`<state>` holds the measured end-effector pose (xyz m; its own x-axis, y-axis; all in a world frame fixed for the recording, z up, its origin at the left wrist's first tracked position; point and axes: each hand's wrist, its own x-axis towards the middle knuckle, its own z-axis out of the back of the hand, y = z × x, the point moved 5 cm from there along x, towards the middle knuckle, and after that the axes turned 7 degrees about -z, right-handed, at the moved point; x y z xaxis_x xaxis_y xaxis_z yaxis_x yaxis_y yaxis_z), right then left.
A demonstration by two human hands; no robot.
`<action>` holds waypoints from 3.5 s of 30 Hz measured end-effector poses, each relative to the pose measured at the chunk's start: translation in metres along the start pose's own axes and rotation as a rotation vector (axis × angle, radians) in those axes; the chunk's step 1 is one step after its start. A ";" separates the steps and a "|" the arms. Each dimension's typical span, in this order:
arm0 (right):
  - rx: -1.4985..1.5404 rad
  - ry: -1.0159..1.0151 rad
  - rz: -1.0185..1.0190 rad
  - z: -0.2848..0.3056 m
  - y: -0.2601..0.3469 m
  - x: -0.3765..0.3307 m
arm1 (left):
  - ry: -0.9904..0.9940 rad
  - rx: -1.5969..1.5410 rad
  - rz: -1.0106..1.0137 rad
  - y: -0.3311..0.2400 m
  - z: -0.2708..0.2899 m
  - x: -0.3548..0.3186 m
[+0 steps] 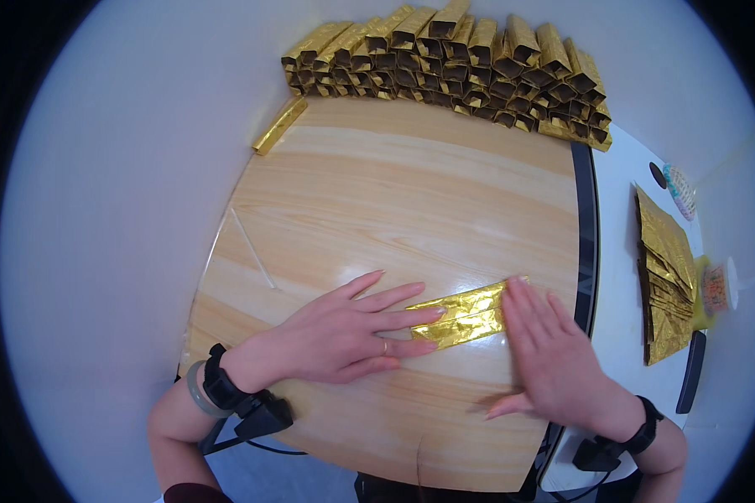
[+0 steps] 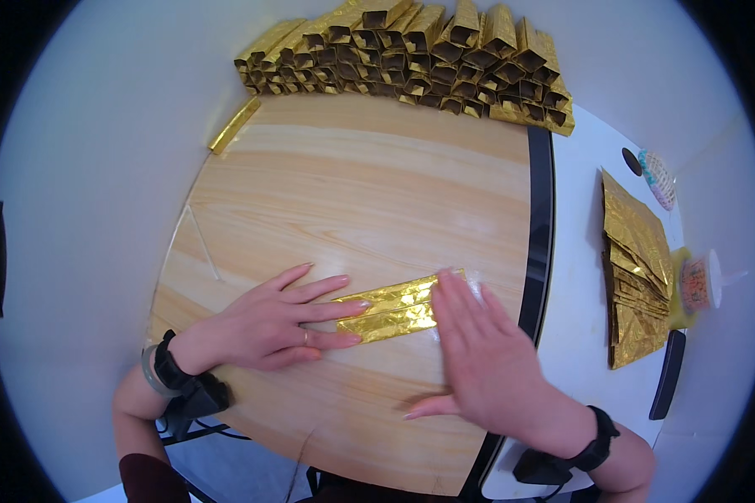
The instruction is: Folding gold-colored paper into rectangular shapes and stacking them.
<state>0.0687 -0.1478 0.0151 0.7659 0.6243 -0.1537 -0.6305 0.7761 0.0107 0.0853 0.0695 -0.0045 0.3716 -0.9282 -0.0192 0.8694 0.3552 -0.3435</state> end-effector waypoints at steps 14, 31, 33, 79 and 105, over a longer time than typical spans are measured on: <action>0.011 0.005 0.040 -0.001 0.000 -0.003 | -0.013 0.026 0.006 -0.001 -0.002 -0.002; 0.040 -0.016 0.119 -0.001 -0.014 -0.009 | -0.071 0.219 -0.112 -0.018 0.011 0.018; 0.060 -0.039 0.121 -0.001 -0.015 -0.009 | -0.112 0.252 -0.161 -0.026 0.008 0.038; 0.062 -0.463 0.163 0.009 -0.048 -0.007 | -0.365 0.513 0.074 -0.034 0.007 0.066; 0.799 -0.270 -0.199 0.006 -0.088 0.031 | -0.522 -0.379 0.628 0.024 0.022 0.055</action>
<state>0.1488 -0.1968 0.0158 0.9203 0.3909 0.0126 -0.2816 0.6399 0.7150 0.1337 0.0290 0.0072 0.9231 -0.3741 0.0893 0.3248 0.6339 -0.7019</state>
